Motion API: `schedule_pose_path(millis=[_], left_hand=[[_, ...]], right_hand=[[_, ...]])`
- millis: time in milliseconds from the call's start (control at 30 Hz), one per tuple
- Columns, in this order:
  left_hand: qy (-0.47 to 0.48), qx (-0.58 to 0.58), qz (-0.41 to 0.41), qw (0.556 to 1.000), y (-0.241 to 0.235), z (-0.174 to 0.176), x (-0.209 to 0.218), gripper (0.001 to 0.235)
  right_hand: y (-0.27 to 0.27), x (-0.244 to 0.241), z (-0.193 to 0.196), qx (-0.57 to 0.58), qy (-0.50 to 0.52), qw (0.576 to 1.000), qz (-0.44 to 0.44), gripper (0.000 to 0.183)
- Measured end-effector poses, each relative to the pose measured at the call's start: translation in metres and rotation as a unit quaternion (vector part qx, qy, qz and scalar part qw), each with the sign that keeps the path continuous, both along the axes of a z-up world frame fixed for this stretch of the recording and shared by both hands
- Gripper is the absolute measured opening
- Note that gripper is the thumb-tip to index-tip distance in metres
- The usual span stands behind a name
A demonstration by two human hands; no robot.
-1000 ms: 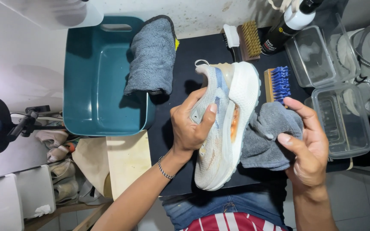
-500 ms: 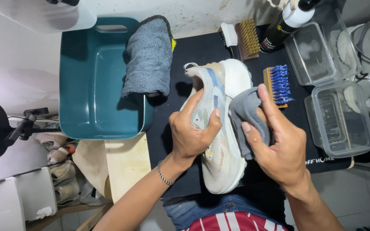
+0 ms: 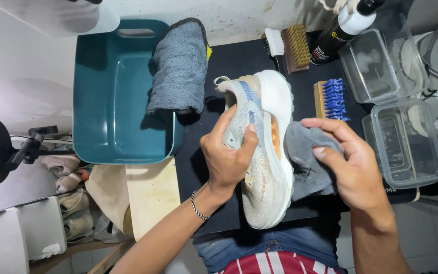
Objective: The person scrubs the side and sole of a white sneaker with a blue-bristled brush. They then wipe the shoe with a gray cloth to remove residue. The person continues to scrub the shoe with the brush.
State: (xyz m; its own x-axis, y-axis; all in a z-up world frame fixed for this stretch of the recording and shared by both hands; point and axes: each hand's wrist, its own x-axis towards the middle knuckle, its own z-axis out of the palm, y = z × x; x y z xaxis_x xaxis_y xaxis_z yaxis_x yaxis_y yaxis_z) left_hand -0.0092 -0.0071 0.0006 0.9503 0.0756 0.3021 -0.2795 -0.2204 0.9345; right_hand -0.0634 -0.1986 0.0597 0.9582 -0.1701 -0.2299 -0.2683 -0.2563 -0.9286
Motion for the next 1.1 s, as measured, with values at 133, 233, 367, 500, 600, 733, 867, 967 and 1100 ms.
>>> schedule_pose_path(millis=[133,233,367,500,600,733,867,967,1100], left_hand=[[0.004,-0.006,0.002,1.0,0.002,0.001,0.002,0.038],[-0.008,0.02,0.006,1.0,0.001,0.0,0.001,0.039],[-0.048,0.062,0.014,0.997,-0.001,0.002,-0.004,0.041],[-0.073,0.124,0.035,0.989,-0.003,0.001,-0.008,0.045],[-0.053,0.114,0.018,0.992,-0.001,0.001,-0.005,0.044],[0.003,0.085,0.031,0.996,0.0,0.004,0.003,0.041],[0.012,0.064,0.028,0.997,0.0,0.004,0.001,0.037],[-0.007,0.044,0.014,0.999,-0.002,0.004,-0.002,0.037],[-0.016,-0.014,-0.017,1.0,0.002,-0.002,0.0,0.038]], right_hand=[[-0.004,-0.006,-0.011,0.149,-0.011,0.983,-0.109,0.045],[0.002,-0.008,-0.006,0.115,-0.075,0.983,-0.123,0.048],[0.019,0.004,0.011,-0.096,-0.133,0.986,0.009,0.05],[0.027,0.013,0.007,-0.262,-0.139,0.951,0.088,0.053],[0.031,0.016,0.011,-0.301,-0.101,0.945,0.082,0.048],[0.022,0.015,0.013,-0.286,-0.056,0.952,0.096,0.042],[0.002,0.009,0.005,-0.166,-0.013,0.981,0.095,0.035],[-0.019,0.002,-0.004,-0.073,-0.001,0.994,0.082,0.031],[-0.022,-0.005,-0.006,0.107,0.018,0.993,-0.056,0.036]])
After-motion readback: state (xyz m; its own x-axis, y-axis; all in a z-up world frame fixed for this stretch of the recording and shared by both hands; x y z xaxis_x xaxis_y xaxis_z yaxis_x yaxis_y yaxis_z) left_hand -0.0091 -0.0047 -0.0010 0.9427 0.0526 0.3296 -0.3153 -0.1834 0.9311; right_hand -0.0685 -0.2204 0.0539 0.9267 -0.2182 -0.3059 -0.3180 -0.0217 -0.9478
